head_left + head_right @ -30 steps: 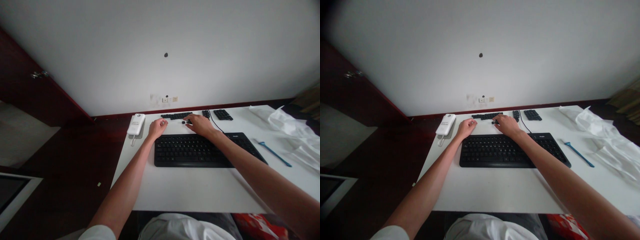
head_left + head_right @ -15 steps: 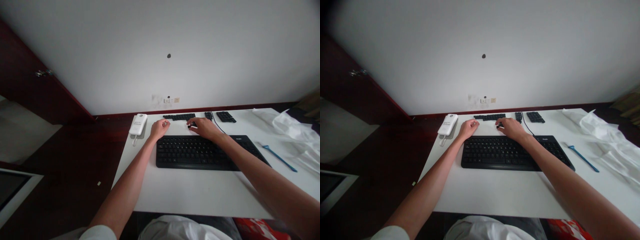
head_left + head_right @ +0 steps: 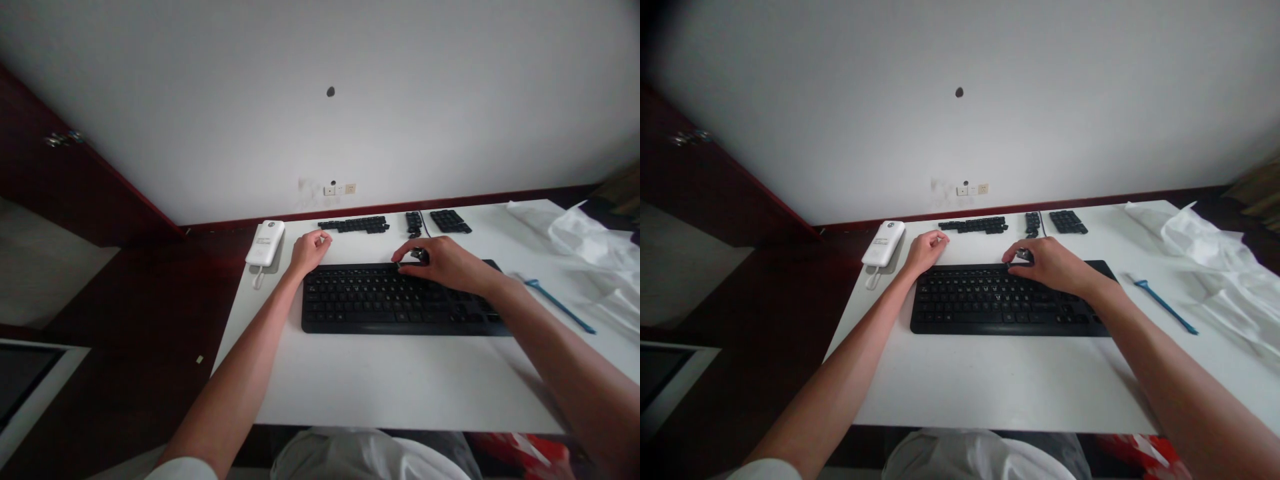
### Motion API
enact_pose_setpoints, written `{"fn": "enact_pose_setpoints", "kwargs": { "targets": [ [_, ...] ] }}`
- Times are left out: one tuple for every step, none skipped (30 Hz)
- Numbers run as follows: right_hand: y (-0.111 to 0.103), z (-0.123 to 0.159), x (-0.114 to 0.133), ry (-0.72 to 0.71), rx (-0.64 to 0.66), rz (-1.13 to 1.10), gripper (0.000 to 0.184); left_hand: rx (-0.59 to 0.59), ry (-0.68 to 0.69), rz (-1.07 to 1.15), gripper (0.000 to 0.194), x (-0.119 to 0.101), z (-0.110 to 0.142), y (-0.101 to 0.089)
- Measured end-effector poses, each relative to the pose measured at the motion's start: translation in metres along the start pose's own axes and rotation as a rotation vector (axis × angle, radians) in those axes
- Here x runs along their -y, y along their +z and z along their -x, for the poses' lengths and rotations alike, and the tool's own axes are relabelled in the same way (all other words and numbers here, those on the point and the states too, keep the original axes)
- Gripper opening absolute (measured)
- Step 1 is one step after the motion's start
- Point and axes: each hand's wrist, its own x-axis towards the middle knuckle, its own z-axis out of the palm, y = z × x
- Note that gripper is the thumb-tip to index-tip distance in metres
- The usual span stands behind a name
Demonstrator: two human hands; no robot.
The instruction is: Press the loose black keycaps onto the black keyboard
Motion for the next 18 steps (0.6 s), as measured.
{"fn": "enact_pose_setpoints", "kwargs": {
  "targets": [
    [0.001,0.001,0.003,-0.023,0.034,-0.007,0.022,-0.002,0.002,-0.001,0.025,0.001,0.0,0.0],
    [0.002,0.001,0.006,-0.043,0.074,-0.018,0.021,-0.002,0.002,-0.002,0.025,0.001,-0.001,0.001],
    [0.003,0.002,0.008,-0.06,0.114,-0.031,0.02,-0.002,0.001,-0.003,0.025,0.001,-0.001,0.001],
    [0.004,0.003,0.011,-0.074,0.149,-0.045,0.019,-0.001,0.001,-0.003,0.026,0.001,-0.001,0.001],
    [0.005,0.004,0.012,-0.085,0.175,-0.054,0.018,0.001,0.002,-0.002,0.026,0.001,-0.001,0.0],
    [0.006,0.004,0.014,-0.093,0.194,-0.058,0.016,0.003,0.004,0.001,0.026,0.0,0.0,0.0],
    [0.007,0.005,0.016,-0.096,0.206,-0.055,0.015,0.005,0.005,0.002,0.026,-0.001,0.0,0.0],
    [0.008,0.006,0.017,-0.095,0.214,-0.046,0.014,0.007,0.003,0.003,0.026,-0.001,0.0,-0.001],
    [0.009,0.006,0.018,-0.092,0.222,-0.033,0.013,0.008,-0.003,0.001,0.026,-0.002,0.001,-0.001],
    [0.009,0.007,0.019,-0.09,0.231,-0.018,0.013,0.008,-0.01,-0.002,0.026,-0.002,0.001,-0.001],
    [0.01,0.007,0.019,-0.089,0.24,-0.004,0.012,0.008,-0.016,-0.005,0.025,-0.003,0.001,-0.001],
    [0.01,0.007,0.02,-0.089,0.248,0.007,0.011,0.008,-0.019,-0.005,0.025,-0.003,0.001,-0.001],
    [0.01,0.007,0.021,-0.091,0.253,0.013,0.01,0.007,-0.02,-0.004,0.025,-0.003,0.001,-0.001],
    [0.011,0.008,0.021,-0.093,0.257,0.013,0.01,0.005,-0.018,-0.003,0.024,-0.004,0.001,-0.001],
    [0.011,0.008,0.022,-0.095,0.26,0.008,0.009,0.004,-0.016,-0.002,0.024,-0.004,0.001,-0.001],
    [0.011,0.008,0.023,-0.099,0.262,0.001,0.008,0.003,-0.014,-0.003,0.024,-0.004,0.001,-0.001],
    [0.012,0.008,0.024,-0.105,0.263,-0.008,0.008,0.001,-0.014,-0.005,0.025,-0.004,0.001,-0.001],
    [0.012,0.008,0.025,-0.111,0.263,-0.015,0.008,0.001,-0.015,-0.009,0.025,-0.004,0.0,-0.001]
  ]
}}
